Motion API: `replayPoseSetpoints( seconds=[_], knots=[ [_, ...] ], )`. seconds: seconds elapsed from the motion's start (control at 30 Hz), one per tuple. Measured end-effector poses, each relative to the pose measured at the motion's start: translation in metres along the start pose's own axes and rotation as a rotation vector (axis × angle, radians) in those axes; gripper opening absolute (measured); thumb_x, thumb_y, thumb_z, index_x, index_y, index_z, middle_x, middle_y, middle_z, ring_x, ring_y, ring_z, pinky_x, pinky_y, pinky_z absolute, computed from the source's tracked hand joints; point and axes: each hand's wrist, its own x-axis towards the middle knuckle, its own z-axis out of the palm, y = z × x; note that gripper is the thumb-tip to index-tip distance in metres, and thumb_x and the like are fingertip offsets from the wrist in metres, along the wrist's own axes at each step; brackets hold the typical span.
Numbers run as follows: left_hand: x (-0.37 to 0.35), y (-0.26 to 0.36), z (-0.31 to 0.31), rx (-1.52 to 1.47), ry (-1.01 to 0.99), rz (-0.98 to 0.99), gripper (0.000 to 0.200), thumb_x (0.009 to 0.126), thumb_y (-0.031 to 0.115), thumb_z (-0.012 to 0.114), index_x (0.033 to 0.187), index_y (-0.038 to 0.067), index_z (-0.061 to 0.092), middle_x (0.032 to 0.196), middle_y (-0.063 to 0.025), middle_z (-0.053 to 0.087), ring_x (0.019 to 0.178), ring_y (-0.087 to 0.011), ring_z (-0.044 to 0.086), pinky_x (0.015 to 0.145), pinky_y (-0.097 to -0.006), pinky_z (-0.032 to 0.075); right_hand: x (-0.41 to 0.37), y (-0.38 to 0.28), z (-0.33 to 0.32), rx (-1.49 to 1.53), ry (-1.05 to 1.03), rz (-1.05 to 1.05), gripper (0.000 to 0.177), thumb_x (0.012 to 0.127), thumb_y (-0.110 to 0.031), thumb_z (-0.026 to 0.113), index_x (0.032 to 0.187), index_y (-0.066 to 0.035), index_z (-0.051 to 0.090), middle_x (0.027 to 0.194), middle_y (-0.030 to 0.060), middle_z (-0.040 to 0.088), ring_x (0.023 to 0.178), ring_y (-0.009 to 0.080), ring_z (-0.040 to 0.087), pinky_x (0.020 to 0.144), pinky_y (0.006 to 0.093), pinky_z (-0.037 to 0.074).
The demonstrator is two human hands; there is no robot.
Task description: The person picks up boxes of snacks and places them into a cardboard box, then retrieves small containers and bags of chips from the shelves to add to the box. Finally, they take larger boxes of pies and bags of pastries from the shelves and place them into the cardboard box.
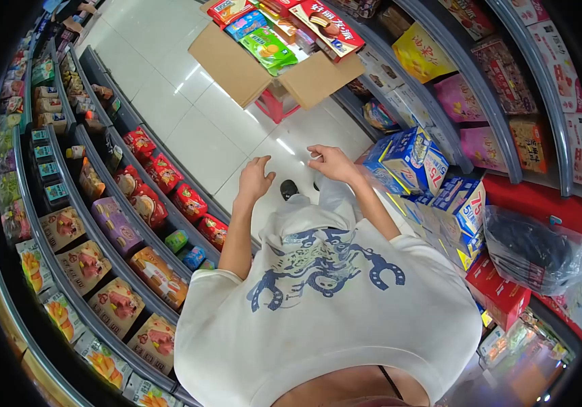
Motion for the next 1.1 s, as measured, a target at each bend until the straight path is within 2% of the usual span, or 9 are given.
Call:
replayPoseSetpoints(
  seconds=[0.27, 0.5, 0.7, 0.73, 0.83, 0.87, 0.97, 1.0, 1.1],
  knots=[
    [0.005, -0.024, -0.004, -0.058, 0.029, -0.07, 0.05, 0.076, 0.018, 0.071, 0.123, 0.005, 0.057, 0.113, -0.0173, 0.061, 0.104, -0.0353, 0.058, 0.088, -0.0432, 0.048, 0.054, 0.01, -0.007, 0.081, 0.051, -0.049, 0.046, 0.083, -0.023, 0.067, 0.122, 0.001, 0.059, 0.107, 0.016, 0.068, 0.092, 0.0216, 0.066, 0.083, 0.0337, 0.051],
    [0.087, -0.004, -0.03, -0.149, 0.087, -0.092, 0.048, 0.078, 0.018, 0.07, 0.123, 0.006, 0.057, 0.115, -0.0155, 0.062, 0.102, -0.0314, 0.061, 0.088, -0.0402, 0.049, 0.134, 0.021, -0.107, 0.111, 0.542, -0.089, 0.041, 0.081, -0.024, 0.067, 0.115, -0.002, 0.062, 0.097, 0.0157, 0.07, 0.088, 0.0276, 0.068, 0.079, 0.0366, 0.053],
    [0.206, 0.022, -0.09, -0.217, 0.115, -0.038, 0.049, 0.082, 0.013, 0.069, 0.128, 0.003, 0.054, 0.114, -0.013, 0.065, 0.099, -0.0221, 0.063, 0.086, -0.0344, 0.05, 0.198, 0.038, -0.192, 0.007, 0.839, -0.207, 0.046, 0.079, -0.024, 0.068, 0.12, -0.004, 0.059, 0.111, 0.0173, 0.064, 0.103, 0.0332, 0.061, 0.092, 0.0403, 0.047],
    [0.225, 0.027, -0.105, -0.244, 0.134, -0.023, 0.048, 0.083, 0.013, 0.069, 0.128, 0.003, 0.054, 0.114, -0.0126, 0.066, 0.099, -0.0212, 0.063, 0.087, -0.034, 0.05, 0.207, 0.035, -0.206, 0.023, 0.781, -0.163, 0.051, 0.078, -0.025, 0.068, 0.123, -0.004, 0.056, 0.122, 0.0176, 0.058, 0.114, 0.0338, 0.054, 0.098, 0.0409, 0.043],
    [0.288, 0.042, -0.136, -0.594, 0.196, -0.074, 0.044, 0.088, 0.013, 0.065, 0.127, -0.001, 0.054, 0.114, -0.0122, 0.065, 0.102, -0.0199, 0.061, 0.092, -0.0323, 0.047, 0.234, 0.02, -0.233, -0.176, 0.851, -0.195, 0.062, 0.075, -0.024, 0.073, 0.129, -0.004, 0.052, 0.131, 0.0184, 0.053, 0.119, 0.0322, 0.052, 0.098, 0.0405, 0.043],
    [0.305, 0.056, -0.148, -0.636, 0.192, -0.083, 0.044, 0.089, 0.013, 0.064, 0.129, -0.002, 0.052, 0.117, -0.0119, 0.063, 0.104, -0.0193, 0.06, 0.093, -0.0321, 0.046, 0.247, 0.02, -0.238, -0.163, 0.76, -0.138, 0.079, 0.071, -0.034, 0.076, 0.136, -0.003, 0.044, 0.14, 0.0194, 0.044, 0.128, 0.0344, 0.042, 0.105, 0.0452, 0.036],
    [0.361, 0.09, -0.173, -0.88, 0.179, -0.156, 0.049, 0.09, 0.013, 0.061, 0.134, -0.002, 0.045, 0.122, -0.0106, 0.059, 0.108, -0.0192, 0.057, 0.093, -0.0321, 0.045, 0.28, 0.017, -0.241, -0.389, 0.741, -0.042, 0.096, 0.066, -0.047, 0.076, 0.141, -0.003, 0.037, 0.142, 0.0212, 0.04, 0.132, 0.0373, 0.037, 0.11, 0.0568, 0.025],
    [0.381, 0.093, -0.176, -0.98, 0.175, -0.189, 0.051, 0.09, 0.013, 0.06, 0.136, -0.002, 0.043, 0.124, -0.0102, 0.058, 0.109, -0.0196, 0.056, 0.093, -0.0322, 0.045, 0.294, 0.019, -0.241, -0.423, 0.644, 0.029, 0.11, 0.062, -0.056, 0.076, 0.146, -0.004, 0.029, 0.146, 0.0237, 0.034, 0.137, 0.0392, 0.029, 0.111, 0.0619, 0.017],
    [0.443, 0.084, -0.166, -1.091, 0.176, -0.311, 0.057, 0.091, 0.015, 0.06, 0.14, 0.0, 0.036, 0.127, -0.0096, 0.055, 0.111, -0.0224, 0.054, 0.091, -0.0341, 0.045, 0.311, 0.016, -0.24, -0.533, 0.512, 0.128, 0.111, 0.064, -0.058, 0.074, 0.148, -0.005, 0.026, 0.148, 0.0248, 0.032, 0.139, 0.041, 0.026, 0.108, 0.0681, 0.015]
  ],
)
